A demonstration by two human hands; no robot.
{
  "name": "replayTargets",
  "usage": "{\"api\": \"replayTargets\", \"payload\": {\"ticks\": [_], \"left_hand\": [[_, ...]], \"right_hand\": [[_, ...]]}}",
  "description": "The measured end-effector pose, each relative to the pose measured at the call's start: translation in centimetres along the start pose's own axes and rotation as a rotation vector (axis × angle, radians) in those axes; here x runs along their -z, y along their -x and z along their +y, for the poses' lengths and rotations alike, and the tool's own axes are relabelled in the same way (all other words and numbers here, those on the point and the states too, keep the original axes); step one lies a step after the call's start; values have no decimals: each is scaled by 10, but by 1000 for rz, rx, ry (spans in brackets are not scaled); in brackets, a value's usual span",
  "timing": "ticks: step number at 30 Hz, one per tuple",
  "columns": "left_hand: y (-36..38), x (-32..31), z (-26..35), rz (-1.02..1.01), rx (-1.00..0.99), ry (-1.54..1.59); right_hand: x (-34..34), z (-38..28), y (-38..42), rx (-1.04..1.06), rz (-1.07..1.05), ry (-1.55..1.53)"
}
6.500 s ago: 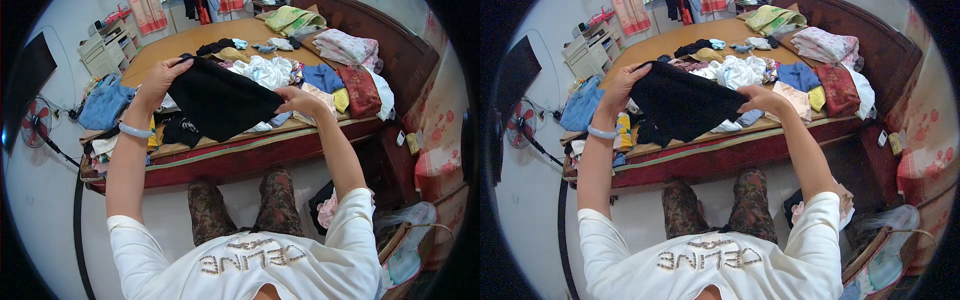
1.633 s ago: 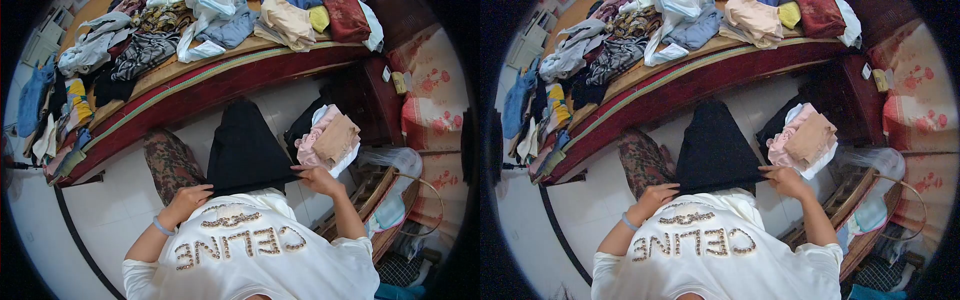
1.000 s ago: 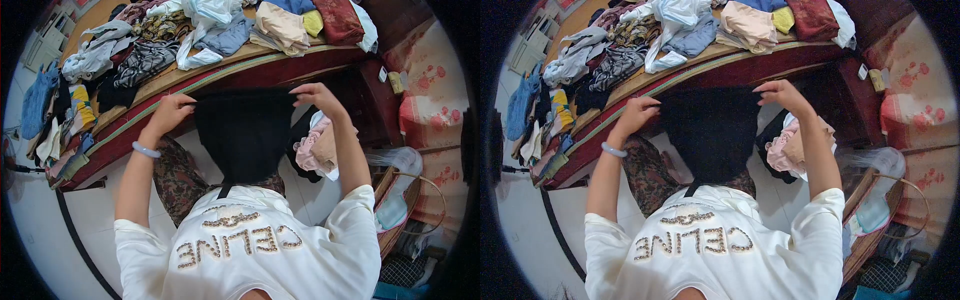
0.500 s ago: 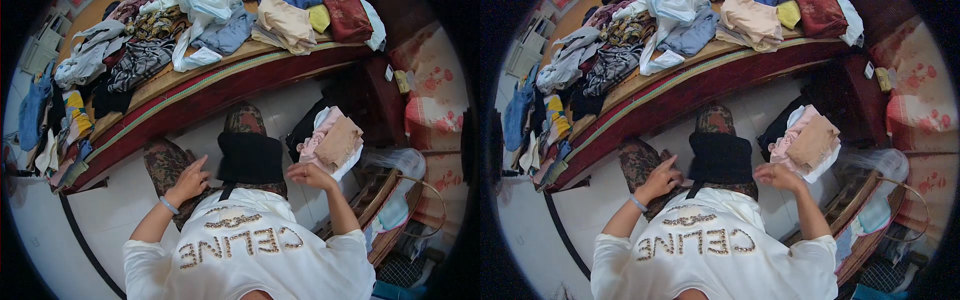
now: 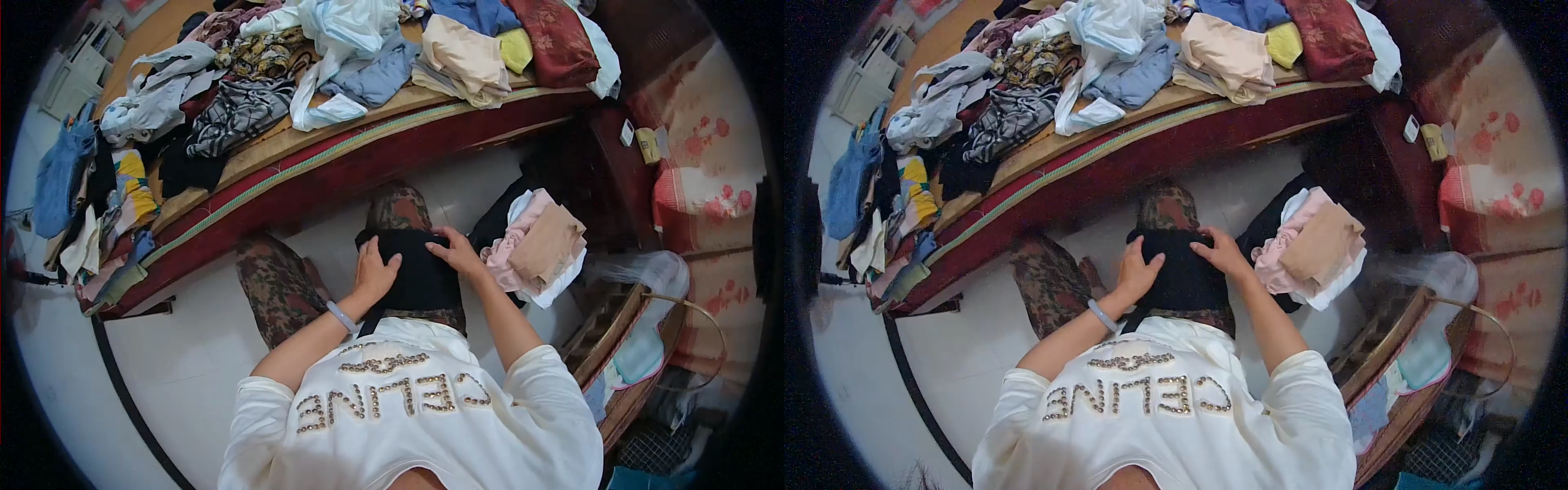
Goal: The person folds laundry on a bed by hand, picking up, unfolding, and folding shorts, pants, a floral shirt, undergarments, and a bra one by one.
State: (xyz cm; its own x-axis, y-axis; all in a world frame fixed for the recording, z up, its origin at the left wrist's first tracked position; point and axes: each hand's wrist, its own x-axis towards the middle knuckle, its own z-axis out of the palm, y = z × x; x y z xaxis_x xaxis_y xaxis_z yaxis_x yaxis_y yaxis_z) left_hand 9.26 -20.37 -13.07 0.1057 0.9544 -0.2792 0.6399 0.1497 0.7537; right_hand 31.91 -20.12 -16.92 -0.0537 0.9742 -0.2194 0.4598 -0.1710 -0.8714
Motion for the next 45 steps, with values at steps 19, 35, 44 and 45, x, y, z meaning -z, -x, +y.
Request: {"api": "replayTargets", "payload": {"ticks": [19, 35, 44, 45], "left_hand": [[8, 84, 21, -534, 219, 1293], [-13, 114, 49, -706, 160, 1675], [-20, 137, 89, -851, -99, 1593], [-25, 136, 84, -847, -120, 1567]], "right_hand": [[20, -162, -40, -36, -764, -638], [25, -138, -1, -183, -490, -1260], [115, -245, -27, 113, 16, -1053], [131, -250, -40, 169, 84, -1016]]}}
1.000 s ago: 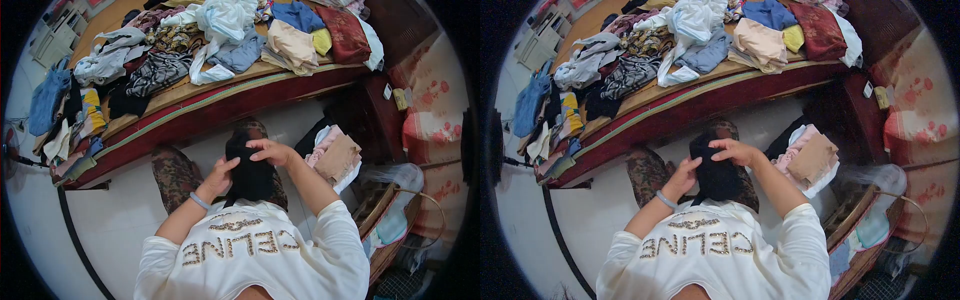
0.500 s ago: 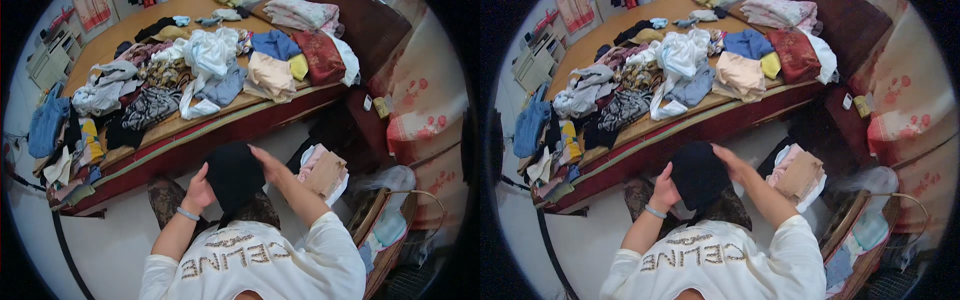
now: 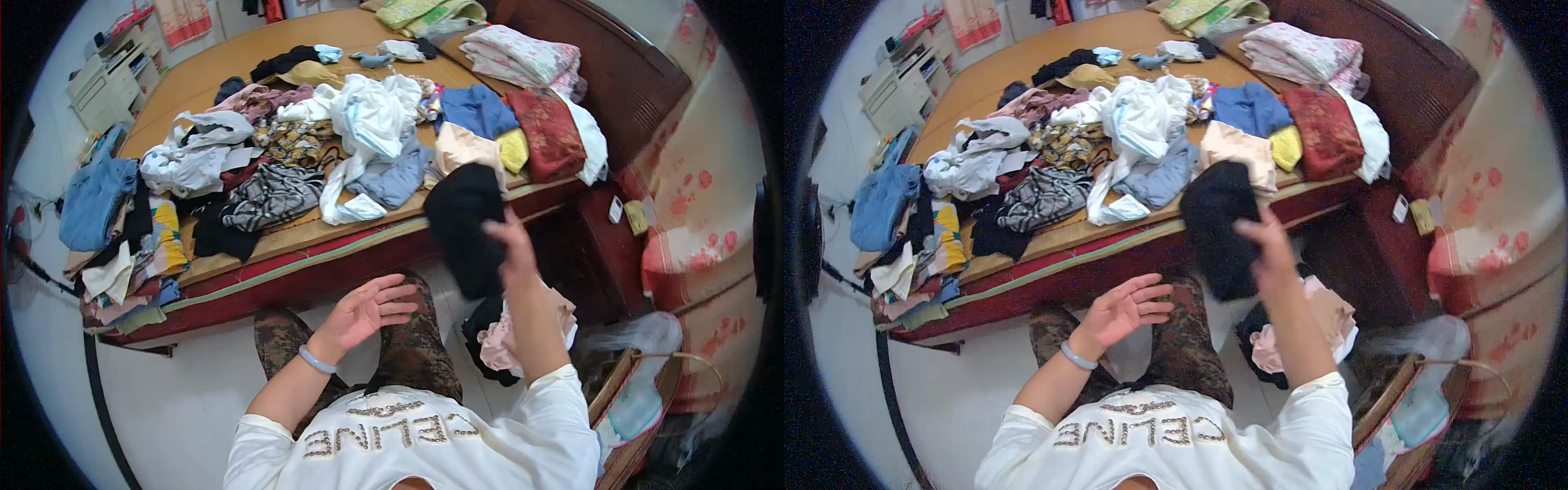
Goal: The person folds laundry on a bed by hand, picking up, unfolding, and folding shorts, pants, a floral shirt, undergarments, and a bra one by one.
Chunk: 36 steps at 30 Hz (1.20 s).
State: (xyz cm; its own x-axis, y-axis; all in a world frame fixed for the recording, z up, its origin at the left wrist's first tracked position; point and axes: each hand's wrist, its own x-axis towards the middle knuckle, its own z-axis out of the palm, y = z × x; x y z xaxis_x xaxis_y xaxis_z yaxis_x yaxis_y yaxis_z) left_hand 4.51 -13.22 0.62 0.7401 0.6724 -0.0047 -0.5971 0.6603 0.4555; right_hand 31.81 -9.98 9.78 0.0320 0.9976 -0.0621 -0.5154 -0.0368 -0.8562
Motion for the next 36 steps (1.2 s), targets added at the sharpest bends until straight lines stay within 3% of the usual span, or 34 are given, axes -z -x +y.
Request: {"api": "replayTargets", "payload": {"ticks": [3, 5, 7, 8, 11, 12, 15, 17, 19, 21, 23, 25, 27, 28, 30, 32, 35, 36], "left_hand": [[6, 9, 5, 41, -26, -127], [12, 18, 9, 72, -34, -135], [19, 25, 14, 113, -43, -160], [23, 27, 17, 149, -44, -182], [29, 30, 29, 215, -9, -349], [28, 28, 35, 228, 2, -369], [16, 20, 55, 204, -48, -549], [5, 11, 77, 179, -106, -644], [-10, 2, 107, 222, -210, -809], [-29, 6, 142, 221, -326, -948], [-51, 15, 183, 213, -420, -1026], [-75, 38, 222, 308, -474, -973], [-90, 72, 258, 415, -514, -865], [-89, 86, 272, 421, -512, -675], [-87, 151, 286, 348, -599, -344], [-76, 166, 292, 291, -653, -92], [-73, 162, 295, 277, -600, -117], [-74, 172, 297, 226, -586, -176]], "right_hand": [[13, -40, -51, 238, 138, 3], [24, -61, -87, 369, 41, -43], [53, -75, -123, 344, 25, 102], [80, -74, -146, 321, 217, 525], [92, -51, -177, 1055, 567, 1551], [80, -45, -180, 1034, 590, 1687], [79, 7, -212, 860, 276, 1775], [65, 43, -205, 384, 306, 1964], [65, 42, -209, 337, 296, 1945], [84, 45, -216, 421, 255, 1901], [69, 36, -209, 328, 281, 1963], [47, 34, -211, 616, 374, 2044], [8, 33, -216, 876, 222, 1732], [-20, 39, -217, 880, 138, 1591], [-65, 64, -230, 852, 58, 1450], [-94, 82, -258, 798, 76, 1460], [-88, 118, -341, 737, 261, 1361], [-103, 102, -343, 387, 103, 1030]]}}
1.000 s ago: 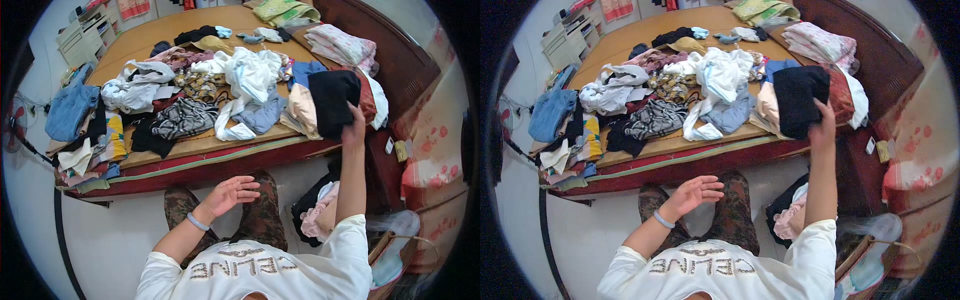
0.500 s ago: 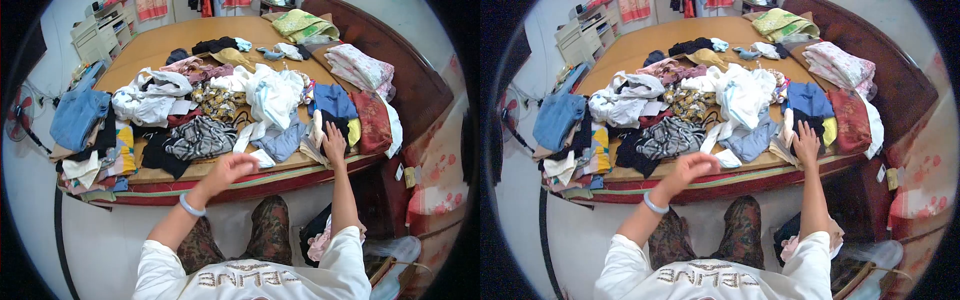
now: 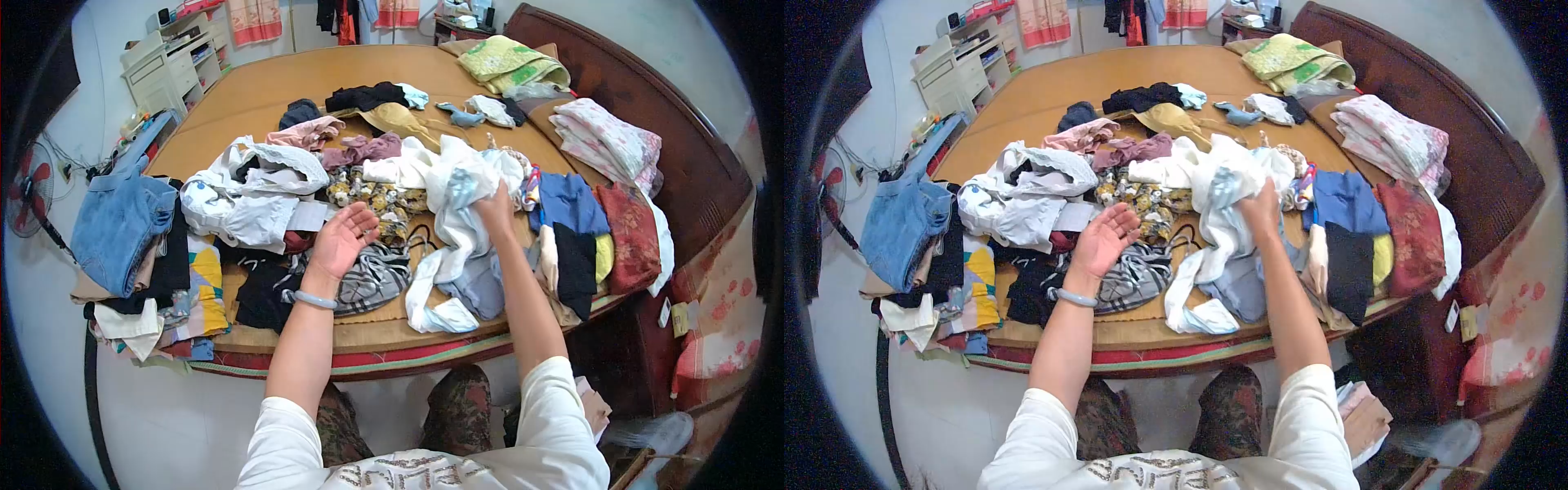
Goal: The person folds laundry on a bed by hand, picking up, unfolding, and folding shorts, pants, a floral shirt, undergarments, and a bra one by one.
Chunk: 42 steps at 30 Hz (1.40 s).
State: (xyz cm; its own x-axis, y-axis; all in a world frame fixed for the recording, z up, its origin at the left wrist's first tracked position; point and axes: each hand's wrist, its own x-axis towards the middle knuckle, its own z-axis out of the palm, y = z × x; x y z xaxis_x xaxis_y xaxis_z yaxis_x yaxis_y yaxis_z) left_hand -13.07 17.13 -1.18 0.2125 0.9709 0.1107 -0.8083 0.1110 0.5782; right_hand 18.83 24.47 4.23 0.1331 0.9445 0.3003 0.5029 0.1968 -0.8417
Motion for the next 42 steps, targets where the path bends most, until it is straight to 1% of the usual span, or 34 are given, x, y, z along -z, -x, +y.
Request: {"api": "replayTargets", "payload": {"ticks": [3, 5, 6, 7, 8, 9, 11, 12, 13, 14, 15, 16, 17, 18, 19, 21, 22, 23, 25, 26, 27, 28, 29, 30, 31, 32, 33, 34, 37, 38, 39, 40, 41, 42], "left_hand": [[6, -27, 8, -17, 122, 19], [6, -33, 9, 2, 112, -34], [7, -35, 8, 17, 78, -7], [10, -40, 8, 32, 45, 21], [22, -80, 16, 6, 71, -2], [20, -67, 16, -95, 38, -93], [16, -23, 11, -303, -25, -270], [16, -19, 10, -311, -261, -757], [18, -29, 13, -217, -510, -1239], [25, -38, 16, -134, -550, -1489], [28, -36, 13, -112, -521, -1418], [28, -29, 11, -130, -385, -1059], [28, -25, 9, -158, -197, -420], [32, -20, 7, -163, -116, -81], [37, -9, 8, -296, -17, 120], [33, 11, 14, -392, -6, 244], [30, 16, 14, -438, -4, 309], [29, 22, 12, -361, -14, 283], [28, -7, 18, -207, -34, 230], [25, -23, 20, -197, -45, 269], [18, -3, 18, -133, -127, 290], [11, 3, 16, -208, -129, 369], [5, 4, 14, -280, -135, 449], [8, -10, 16, -121, -171, 390], [8, -10, 14, -78, -185, 352], [7, -10, 14, -39, -197, 314], [6, -10, 13, -1, -209, 277], [6, -15, 14, 91, -221, 270], [1, -3, 11, 117, -275, 244], [1, -5, 11, 135, -280, 231], [2, -8, 11, 152, -286, 220], [1, -10, 10, 168, -296, 210], [1, -11, 10, 166, -305, 209], [2, -11, 10, 164, -311, 205]], "right_hand": [[-35, -36, 13, -163, -296, -580], [-65, -92, 64, -196, -362, -76], [-73, -106, 83, -31, -684, 91], [-88, -100, 107, 376, -790, -58], [-105, -93, 110, 524, -1052, -102], [-96, -114, 116, 526, -1116, -25], [-93, -118, 123, 579, -852, 15], [-98, -115, 126, 702, -600, -12], [-98, -117, 128, 814, -341, -33], [-88, -119, 124, 893, -257, 116], [-79, -123, 120, 869, -247, 148], [-79, -119, 113, 860, -202, 174], [-83, -111, 107, 853, -160, 198], [-97, -92, 100, 715, -411, 75], [-97, -91, 101, 624, -575, 12], [-96, -88, 105, 432, -896, -117], [-97, -88, 105, 399, -888, -124], [-95, -89, 103, 421, -866, -244], [-83, -100, 88, 462, -814, -485], [-77, -90, 70, 412, -829, -337], [-65, -90, 55, 382, -499, -293], [-53, -89, 41, 314, -178, -244], [-25, -103, 13, 348, -110, -442], [4, -117, -16, 398, -47, -634], [22, -106, -51, 504, 147, -481], [38, -100, -87, 662, 408, -306], [51, -100, -107, 637, 478, -230], [62, -99, -119, 611, 546, -154], [61, -64, -139, 185, 520, 853], [47, -42, -148, 185, 414, 981], [25, -37, -139, 264, 310, 1023], [-2, -40, -126, 322, 119, 934], [-38, -16, -118, 598, 154, 769], [-70, -6, -104, 573, -50, 737]]}}
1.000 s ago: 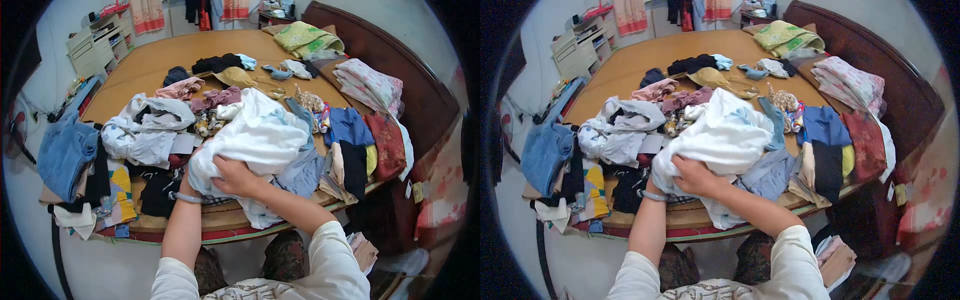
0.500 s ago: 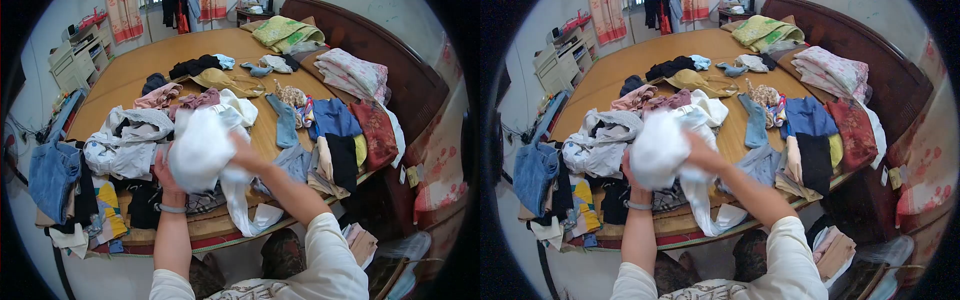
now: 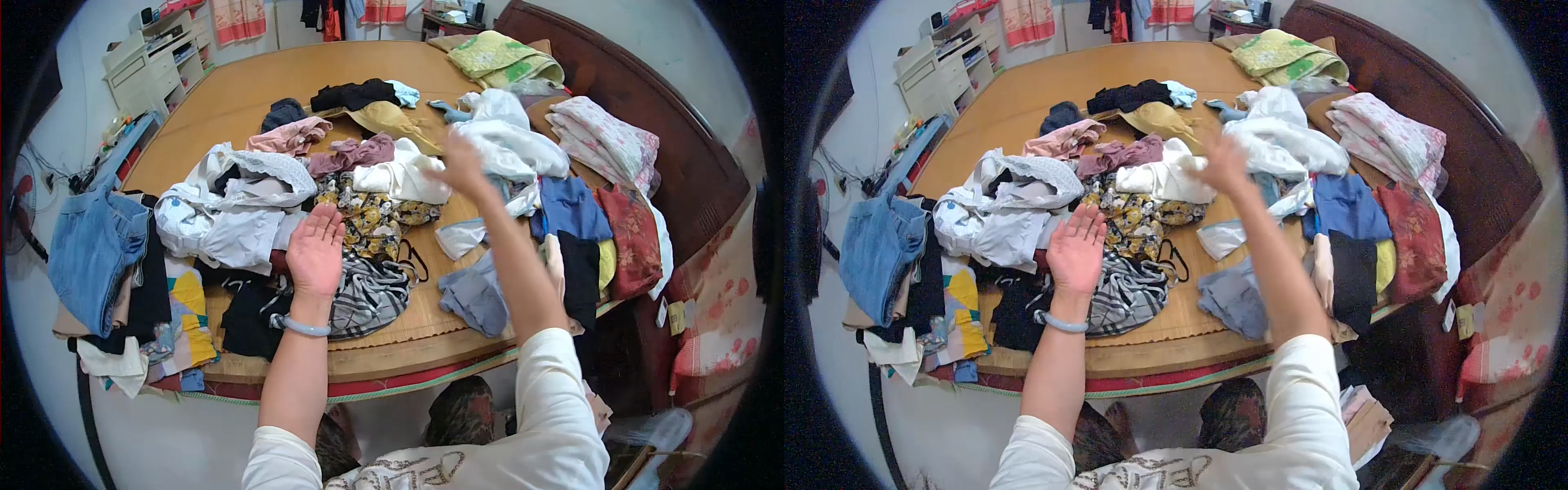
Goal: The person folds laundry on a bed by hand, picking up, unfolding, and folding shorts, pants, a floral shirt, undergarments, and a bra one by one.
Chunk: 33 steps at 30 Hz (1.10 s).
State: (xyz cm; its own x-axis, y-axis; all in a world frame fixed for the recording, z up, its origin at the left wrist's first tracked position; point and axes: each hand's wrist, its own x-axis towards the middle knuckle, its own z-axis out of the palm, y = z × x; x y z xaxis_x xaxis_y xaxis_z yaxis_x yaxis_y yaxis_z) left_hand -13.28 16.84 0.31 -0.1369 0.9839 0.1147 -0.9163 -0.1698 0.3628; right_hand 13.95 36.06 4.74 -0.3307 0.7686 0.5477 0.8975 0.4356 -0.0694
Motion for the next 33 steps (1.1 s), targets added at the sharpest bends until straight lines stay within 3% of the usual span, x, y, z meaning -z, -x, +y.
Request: {"api": "replayTargets", "payload": {"ticks": [3, 4, 6, 7, 8, 9, 11, 12, 14, 16, 19, 20, 22, 24, 25, 26, 27, 28, 29, 30, 33], "left_hand": [[0, 4, -1, -3, -43, -39], [-3, 6, -2, -4, -70, -51], [-1, 8, -2, 15, -114, -84], [1, 3, -3, 30, -129, -103], [2, 0, -3, 43, -141, -123], [3, 0, -4, 53, -131, -124], [1, 3, -4, 69, -116, -124], [-2, 5, -5, 97, -101, -159], [2, 1, -6, 74, -88, -200], [6, -4, -4, 12, -57, -205], [3, -1, -7, -41, 145, -252], [1, -2, -11, -58, 200, -323], [9, -7, -18, -312, 213, -763], [15, -12, -23, -581, 277, -1090], [18, -16, -24, -693, 356, -1179], [20, -19, -23, -805, 436, -1268], [20, -18, -22, -776, 458, -1228], [21, -18, -20, -744, 480, -1189], [22, -17, -19, -712, 501, -1148], [25, -20, -18, -682, 436, -1145], [22, -14, -21, -601, 453, -1053]], "right_hand": [[-24, -58, 8, -58, -411, -178], [-31, -58, 2, -98, -178, -396], [-26, -33, -48, -457, -102, -1182], [44, -53, -45, -361, 34, -1772], [85, -53, -59, -301, 61, -1967], [109, -43, -73, -125, 207, -2083], [169, -44, -87, 101, 288, -2133], [192, -43, -82, 282, 225, -2085], [209, -41, -82, 262, 398, -1922], [212, -41, -96, -123, 831, -1639], [204, -23, -91, -205, 877, -1557], [193, -15, -92, -216, 906, -1159], [159, 2, -92, -219, 901, -362], [122, -35, -64, -132, 703, 68], [95, -46, -53, -94, 408, -122], [-2, -17, -58, 150, 334, -195], [50, -99, -4, 73, -67, -379], [25, -109, 17, 318, -254, -400], [18, -119, 38, 277, -550, -311], [19, -127, 50, 446, -437, 32], [-27, -73, 25, 1, -283, -448]]}}
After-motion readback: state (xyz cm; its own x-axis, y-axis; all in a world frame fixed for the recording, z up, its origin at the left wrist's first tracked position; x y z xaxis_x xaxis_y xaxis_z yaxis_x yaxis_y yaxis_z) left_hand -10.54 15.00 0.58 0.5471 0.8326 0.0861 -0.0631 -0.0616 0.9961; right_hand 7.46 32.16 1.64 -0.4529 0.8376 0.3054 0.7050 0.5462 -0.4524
